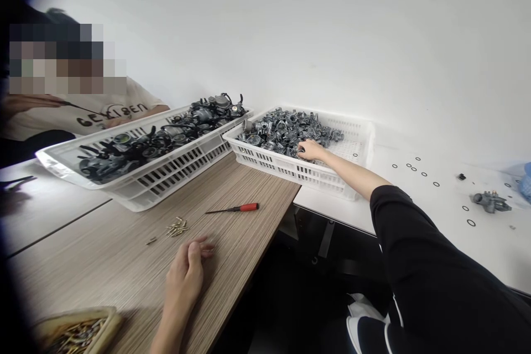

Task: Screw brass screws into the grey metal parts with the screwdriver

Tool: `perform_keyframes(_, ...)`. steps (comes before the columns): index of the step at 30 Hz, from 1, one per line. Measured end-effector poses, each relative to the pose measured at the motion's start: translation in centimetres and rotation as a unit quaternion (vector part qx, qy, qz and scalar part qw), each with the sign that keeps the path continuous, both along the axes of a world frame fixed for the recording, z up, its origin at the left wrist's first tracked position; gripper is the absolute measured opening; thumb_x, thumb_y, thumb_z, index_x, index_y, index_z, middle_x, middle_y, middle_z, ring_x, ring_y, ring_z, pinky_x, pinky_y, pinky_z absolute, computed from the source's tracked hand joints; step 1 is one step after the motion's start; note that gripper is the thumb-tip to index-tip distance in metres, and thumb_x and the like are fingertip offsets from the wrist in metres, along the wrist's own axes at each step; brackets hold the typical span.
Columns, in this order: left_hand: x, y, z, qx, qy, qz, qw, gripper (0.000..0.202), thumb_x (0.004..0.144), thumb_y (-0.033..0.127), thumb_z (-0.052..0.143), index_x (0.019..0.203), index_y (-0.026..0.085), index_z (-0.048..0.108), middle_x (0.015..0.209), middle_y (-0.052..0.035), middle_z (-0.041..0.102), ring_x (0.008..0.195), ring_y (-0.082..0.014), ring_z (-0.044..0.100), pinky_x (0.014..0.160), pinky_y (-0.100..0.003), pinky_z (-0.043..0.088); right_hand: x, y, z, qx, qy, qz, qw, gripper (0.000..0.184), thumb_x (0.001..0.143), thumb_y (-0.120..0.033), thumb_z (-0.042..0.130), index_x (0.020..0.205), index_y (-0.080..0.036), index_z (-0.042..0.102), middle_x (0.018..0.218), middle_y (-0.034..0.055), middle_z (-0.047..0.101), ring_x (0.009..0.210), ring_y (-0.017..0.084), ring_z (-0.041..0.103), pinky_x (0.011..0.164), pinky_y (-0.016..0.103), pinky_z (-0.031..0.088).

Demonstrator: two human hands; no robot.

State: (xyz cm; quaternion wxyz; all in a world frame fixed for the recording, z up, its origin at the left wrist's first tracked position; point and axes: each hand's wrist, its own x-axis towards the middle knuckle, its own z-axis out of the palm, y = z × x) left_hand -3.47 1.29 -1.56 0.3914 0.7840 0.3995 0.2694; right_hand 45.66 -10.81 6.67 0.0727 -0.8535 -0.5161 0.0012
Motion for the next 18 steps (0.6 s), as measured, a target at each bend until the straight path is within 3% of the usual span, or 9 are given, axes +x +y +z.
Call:
perform_keyframes(8, -0.12, -0.01, 0.13, 0.006, -0.002, -0.006, 1.0, 0.052, 0.099, 0.062, 0.032, 0.11, 0.021, 0.064, 0.093, -0.0076, 0.078, 0.085, -0.0265, 0.076, 0.077, -0.04, 0.06, 0.31, -0.49, 0.03, 0.002, 0.019, -0.054, 0.998, 0.027, 0.082, -0.017, 0.062, 0.108, -0.02, 0.066, 0.112, 0.0096, 0.07, 0.09, 0.023, 0.063, 0.077, 0.028, 0.046)
perform_keyframes(18, 0.13, -0.88, 0.94, 0.0, -0.011, 0.015, 1.0, 0.055, 0.098, 0.065, 0.032, 0.109, 0.022, 0.064, 0.091, -0.007, 0.078, 0.084, -0.0259, 0.075, 0.081, -0.041, 0.059, 0.25, -0.56, 0.49, 0.012, 0.046, -0.067, 0.997, 0.024, 0.078, -0.013, 0.063, 0.101, -0.018, 0.067, 0.109, 0.0073, 0.073, 0.092, 0.02, 0.064, 0.071, 0.023, 0.042)
